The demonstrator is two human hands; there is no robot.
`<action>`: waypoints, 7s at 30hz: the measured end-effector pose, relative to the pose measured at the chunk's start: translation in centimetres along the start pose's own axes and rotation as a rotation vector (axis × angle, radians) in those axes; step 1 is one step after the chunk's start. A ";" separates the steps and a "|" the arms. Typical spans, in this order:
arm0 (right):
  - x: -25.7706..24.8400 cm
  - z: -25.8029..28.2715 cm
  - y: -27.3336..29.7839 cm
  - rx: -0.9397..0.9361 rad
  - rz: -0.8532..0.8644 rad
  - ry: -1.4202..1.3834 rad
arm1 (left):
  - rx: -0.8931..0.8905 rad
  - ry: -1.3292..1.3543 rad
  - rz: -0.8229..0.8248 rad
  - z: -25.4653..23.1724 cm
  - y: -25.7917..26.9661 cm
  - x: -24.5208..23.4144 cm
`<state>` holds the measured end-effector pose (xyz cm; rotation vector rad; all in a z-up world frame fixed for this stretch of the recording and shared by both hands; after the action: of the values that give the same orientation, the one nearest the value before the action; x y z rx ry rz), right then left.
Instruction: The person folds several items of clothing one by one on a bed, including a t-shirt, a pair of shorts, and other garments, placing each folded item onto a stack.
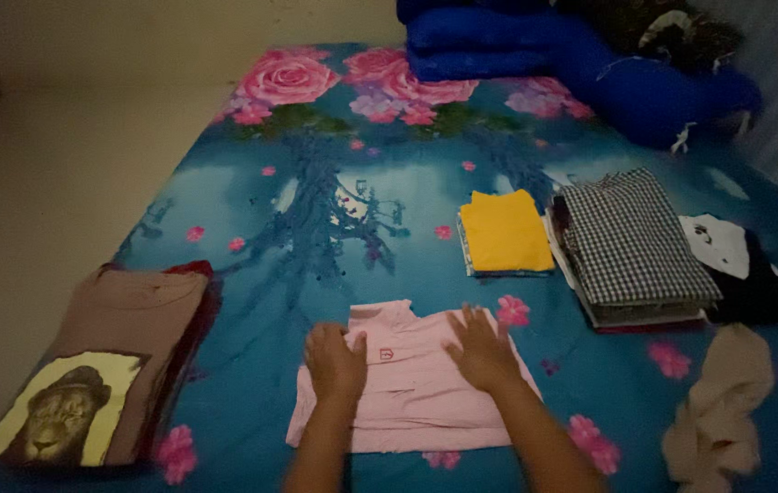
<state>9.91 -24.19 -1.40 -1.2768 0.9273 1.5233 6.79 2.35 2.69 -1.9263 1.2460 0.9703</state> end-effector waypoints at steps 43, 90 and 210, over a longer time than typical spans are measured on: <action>-4.1 0.3 2.7 0.273 -0.187 -0.177 | 0.127 0.452 0.187 2.0 3.5 -1.0; -2.9 1.9 7.4 0.060 -0.215 -0.177 | 0.868 0.179 -0.025 -7.4 9.8 10.2; 0.5 10.3 11.5 -0.186 0.074 0.015 | 0.458 -0.136 0.202 -4.2 2.5 5.0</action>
<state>-4.15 -17.90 -0.15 -1.4003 0.8661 1.6922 6.82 -4.25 0.40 -1.3811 1.4545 0.8107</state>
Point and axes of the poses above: each hand's wrist, its own y-axis away from the middle knuckle, its own x-axis out of the palm, z = x × y, the point moved 8 cm from there along -y, towards the middle knuckle, and after that the axes turned 5 degrees about -x, right-handed, at the moved point
